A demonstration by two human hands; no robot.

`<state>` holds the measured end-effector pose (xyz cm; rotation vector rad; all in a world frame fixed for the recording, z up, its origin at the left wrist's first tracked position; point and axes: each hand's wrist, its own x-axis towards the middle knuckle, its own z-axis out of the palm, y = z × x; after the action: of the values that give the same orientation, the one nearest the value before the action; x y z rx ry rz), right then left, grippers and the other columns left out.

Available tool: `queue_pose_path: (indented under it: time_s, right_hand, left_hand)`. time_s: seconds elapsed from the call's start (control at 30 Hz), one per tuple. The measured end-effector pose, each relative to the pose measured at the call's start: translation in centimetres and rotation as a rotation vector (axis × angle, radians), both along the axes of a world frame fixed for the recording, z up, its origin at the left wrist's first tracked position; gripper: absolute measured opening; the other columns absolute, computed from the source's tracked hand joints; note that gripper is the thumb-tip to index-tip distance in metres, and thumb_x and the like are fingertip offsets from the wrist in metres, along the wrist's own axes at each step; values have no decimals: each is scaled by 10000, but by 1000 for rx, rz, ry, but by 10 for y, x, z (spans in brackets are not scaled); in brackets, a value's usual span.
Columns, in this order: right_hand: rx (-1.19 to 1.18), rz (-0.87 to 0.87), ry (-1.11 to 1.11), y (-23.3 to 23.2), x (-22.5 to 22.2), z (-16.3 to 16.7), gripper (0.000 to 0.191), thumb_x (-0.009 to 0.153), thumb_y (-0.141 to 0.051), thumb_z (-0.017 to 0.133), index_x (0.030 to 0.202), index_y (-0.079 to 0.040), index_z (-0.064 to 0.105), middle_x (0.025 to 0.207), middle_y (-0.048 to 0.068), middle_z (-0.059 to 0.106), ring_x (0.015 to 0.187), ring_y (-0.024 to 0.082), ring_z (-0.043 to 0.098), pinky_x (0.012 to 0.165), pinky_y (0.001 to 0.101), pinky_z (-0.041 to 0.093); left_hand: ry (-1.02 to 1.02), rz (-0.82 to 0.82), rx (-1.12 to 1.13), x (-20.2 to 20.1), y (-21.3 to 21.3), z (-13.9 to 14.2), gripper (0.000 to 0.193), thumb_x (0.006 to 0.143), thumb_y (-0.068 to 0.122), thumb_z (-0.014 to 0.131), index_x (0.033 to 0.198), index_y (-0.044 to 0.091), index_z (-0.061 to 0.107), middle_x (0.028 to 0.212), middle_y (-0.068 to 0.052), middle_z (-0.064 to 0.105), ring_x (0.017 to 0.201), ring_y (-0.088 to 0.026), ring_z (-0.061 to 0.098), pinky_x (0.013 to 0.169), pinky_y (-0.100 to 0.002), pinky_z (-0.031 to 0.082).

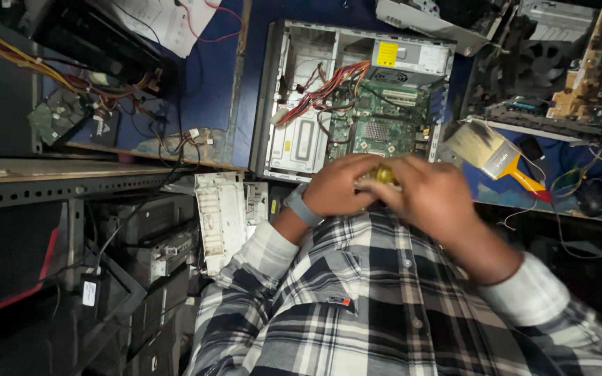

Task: The person uses a yellow screwdriver to loosen and remove screws from the side of an open desktop computer case. They repeatedly insert the screwdriver, turn it, and remove screws, placing them aside on the workbench.

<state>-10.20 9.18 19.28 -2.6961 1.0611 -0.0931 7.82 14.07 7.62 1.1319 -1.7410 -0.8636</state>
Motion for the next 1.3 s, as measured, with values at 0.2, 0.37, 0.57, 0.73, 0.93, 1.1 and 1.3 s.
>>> queue_pose_path:
  time_s: [0.2, 0.37, 0.57, 0.73, 0.93, 1.1, 1.3]
  right_hand:
    - [25, -20, -172, 5, 8, -3, 438, 861, -451, 770, 1103, -94, 696, 1022, 108, 697, 776, 314, 710, 649, 425, 569]
    - [35, 171, -362, 1, -5, 11, 362, 816, -146, 694, 1171, -73, 678, 1080, 129, 704, 900, 347, 712, 716, 425, 578]
    - [43, -126, -98, 6, 4, -9, 393, 852, -485, 810, 926, -111, 716, 868, 80, 727, 735, 287, 718, 645, 415, 562]
    - [-28, -155, -71, 9, 9, -6, 380, 817, -465, 838, 972, -132, 740, 883, 95, 712, 788, 308, 715, 679, 420, 567]
    - [176, 167, -282, 7, 1, 12, 573, 700, -5, 682, 1258, -135, 676, 1218, 117, 685, 1037, 356, 690, 810, 421, 581]
    - [135, 68, -376, 12, 5, 6, 411, 853, -37, 700, 1258, -83, 650, 1143, 125, 684, 948, 349, 703, 762, 412, 584]
    - [27, -13, -386, 17, 6, -6, 348, 891, -97, 736, 1228, -58, 661, 1050, 147, 678, 843, 354, 696, 698, 417, 575]
  left_hand:
    - [-44, 39, -5, -2, -1, -7, 307, 825, 175, 761, 1117, 90, 720, 1158, -132, 721, 1067, -326, 707, 929, -407, 578]
    - [-26, 18, 68, 5, 3, -6, 398, 914, 136, 673, 1305, 68, 643, 1250, -131, 708, 1147, -329, 700, 1003, -410, 562]
    - [-92, 72, 33, -2, 6, 0, 395, 806, 175, 763, 1184, 92, 682, 1166, -131, 727, 1046, -340, 712, 896, -409, 569]
    - [-98, 69, 121, 5, 3, 0, 349, 873, 167, 769, 1217, 136, 718, 1120, -121, 728, 1021, -311, 737, 886, -378, 604]
    - [-2, 23, 210, 13, 2, 3, 510, 874, 111, 656, 1381, 73, 621, 1173, -164, 734, 1063, -346, 727, 908, -410, 591]
    - [-45, 50, 10, 12, 4, 2, 349, 887, 145, 690, 1225, 60, 682, 1157, -175, 737, 1034, -366, 731, 909, -415, 595]
    - [-81, 69, -10, 7, 4, -8, 289, 921, 189, 702, 1170, 42, 692, 1132, -171, 731, 1006, -366, 724, 862, -417, 597]
